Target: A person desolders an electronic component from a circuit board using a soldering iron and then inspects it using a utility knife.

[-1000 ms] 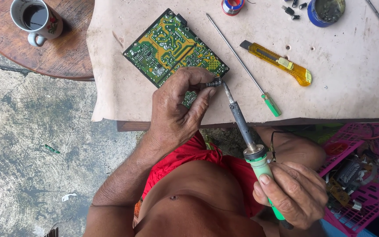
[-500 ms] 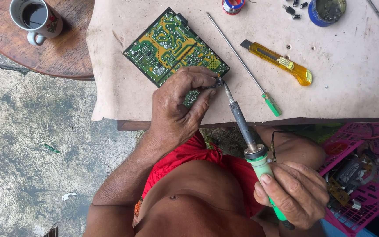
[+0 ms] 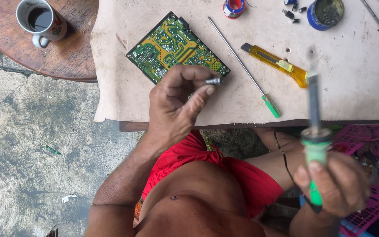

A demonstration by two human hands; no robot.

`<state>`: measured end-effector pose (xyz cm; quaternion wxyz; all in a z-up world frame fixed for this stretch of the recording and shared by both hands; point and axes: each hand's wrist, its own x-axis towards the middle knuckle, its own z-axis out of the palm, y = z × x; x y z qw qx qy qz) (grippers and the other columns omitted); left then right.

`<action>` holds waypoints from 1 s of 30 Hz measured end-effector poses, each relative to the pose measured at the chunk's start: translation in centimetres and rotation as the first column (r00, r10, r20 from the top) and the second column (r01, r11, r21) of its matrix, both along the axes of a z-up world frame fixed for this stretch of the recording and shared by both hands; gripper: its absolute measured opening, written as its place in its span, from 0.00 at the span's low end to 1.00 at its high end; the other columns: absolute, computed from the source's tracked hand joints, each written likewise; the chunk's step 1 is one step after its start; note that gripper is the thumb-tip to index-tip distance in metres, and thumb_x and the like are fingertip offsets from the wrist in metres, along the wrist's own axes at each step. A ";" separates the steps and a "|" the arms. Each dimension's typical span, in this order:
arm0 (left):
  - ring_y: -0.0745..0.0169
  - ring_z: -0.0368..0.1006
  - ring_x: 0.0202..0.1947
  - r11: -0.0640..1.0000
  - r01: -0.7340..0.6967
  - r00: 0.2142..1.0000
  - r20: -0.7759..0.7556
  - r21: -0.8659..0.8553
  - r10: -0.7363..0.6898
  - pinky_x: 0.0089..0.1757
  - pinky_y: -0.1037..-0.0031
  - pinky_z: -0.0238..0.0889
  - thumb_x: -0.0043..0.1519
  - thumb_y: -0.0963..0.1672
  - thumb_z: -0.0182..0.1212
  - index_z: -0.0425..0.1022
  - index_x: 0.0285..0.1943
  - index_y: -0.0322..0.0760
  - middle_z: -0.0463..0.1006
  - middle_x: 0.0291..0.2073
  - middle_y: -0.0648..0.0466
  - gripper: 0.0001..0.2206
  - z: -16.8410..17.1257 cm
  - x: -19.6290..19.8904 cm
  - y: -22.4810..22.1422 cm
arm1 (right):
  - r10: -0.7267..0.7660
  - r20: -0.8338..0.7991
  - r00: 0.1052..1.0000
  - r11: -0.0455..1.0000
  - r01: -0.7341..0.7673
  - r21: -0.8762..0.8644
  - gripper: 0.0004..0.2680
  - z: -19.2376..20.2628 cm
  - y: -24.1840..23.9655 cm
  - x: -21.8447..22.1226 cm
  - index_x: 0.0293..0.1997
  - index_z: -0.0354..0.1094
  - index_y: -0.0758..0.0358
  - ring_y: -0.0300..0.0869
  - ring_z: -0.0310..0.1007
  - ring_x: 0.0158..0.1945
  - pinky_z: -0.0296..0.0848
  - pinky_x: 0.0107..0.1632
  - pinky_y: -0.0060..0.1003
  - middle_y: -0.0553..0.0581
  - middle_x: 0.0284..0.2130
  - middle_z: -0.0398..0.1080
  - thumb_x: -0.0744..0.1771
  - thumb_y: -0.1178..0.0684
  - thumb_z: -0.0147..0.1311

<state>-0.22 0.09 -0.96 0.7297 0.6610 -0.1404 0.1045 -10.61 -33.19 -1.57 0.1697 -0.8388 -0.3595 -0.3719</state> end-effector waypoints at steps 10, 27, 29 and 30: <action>0.57 0.79 0.41 0.892 0.098 0.915 -0.311 -0.442 -0.255 0.41 0.73 0.79 0.68 0.44 0.60 0.72 0.57 0.26 0.79 0.42 0.44 0.14 0.3 0.3 -0.1 | -0.388 0.175 0.905 0.872 0.422 -0.248 0.07 -0.8 -11.1 7.3 0.56 0.78 0.74 0.66 0.72 0.38 0.71 0.39 0.57 0.77 0.43 0.72 0.78 0.57 0.59; 0.60 0.79 0.44 0.991 0.133 0.966 -0.223 -0.014 -0.132 0.45 0.76 0.73 0.62 0.41 0.67 0.74 0.41 0.35 0.80 0.40 0.48 0.06 -0.2 -0.8 -5.0 | -0.216 0.160 0.963 0.789 0.269 -0.552 0.09 -1.2 -12.3 16.3 0.61 0.76 0.46 0.44 0.71 0.33 0.69 0.35 0.39 0.50 0.42 0.74 0.75 0.55 0.72; 0.64 0.77 0.38 0.973 0.105 0.933 -0.318 -0.205 -0.168 0.39 0.78 0.73 0.61 0.42 0.67 0.72 0.38 0.37 0.78 0.38 0.50 0.07 -0.3 -0.7 -4.8 | -0.237 0.147 0.960 0.739 0.277 -0.614 0.05 -2.0 -12.7 18.0 0.59 0.81 0.45 0.42 0.75 0.39 0.71 0.40 0.37 0.49 0.50 0.79 0.77 0.48 0.73; 0.64 0.77 0.38 0.979 0.063 0.936 -0.329 -0.191 -0.125 0.39 0.78 0.73 0.61 0.42 0.67 0.72 0.38 0.37 0.78 0.38 0.50 0.07 -0.8 -0.9 -4.6 | -0.200 0.134 0.971 0.759 0.240 -0.606 0.05 -2.4 -13.1 17.9 0.59 0.81 0.45 0.42 0.75 0.39 0.71 0.40 0.37 0.49 0.50 0.79 0.77 0.48 0.73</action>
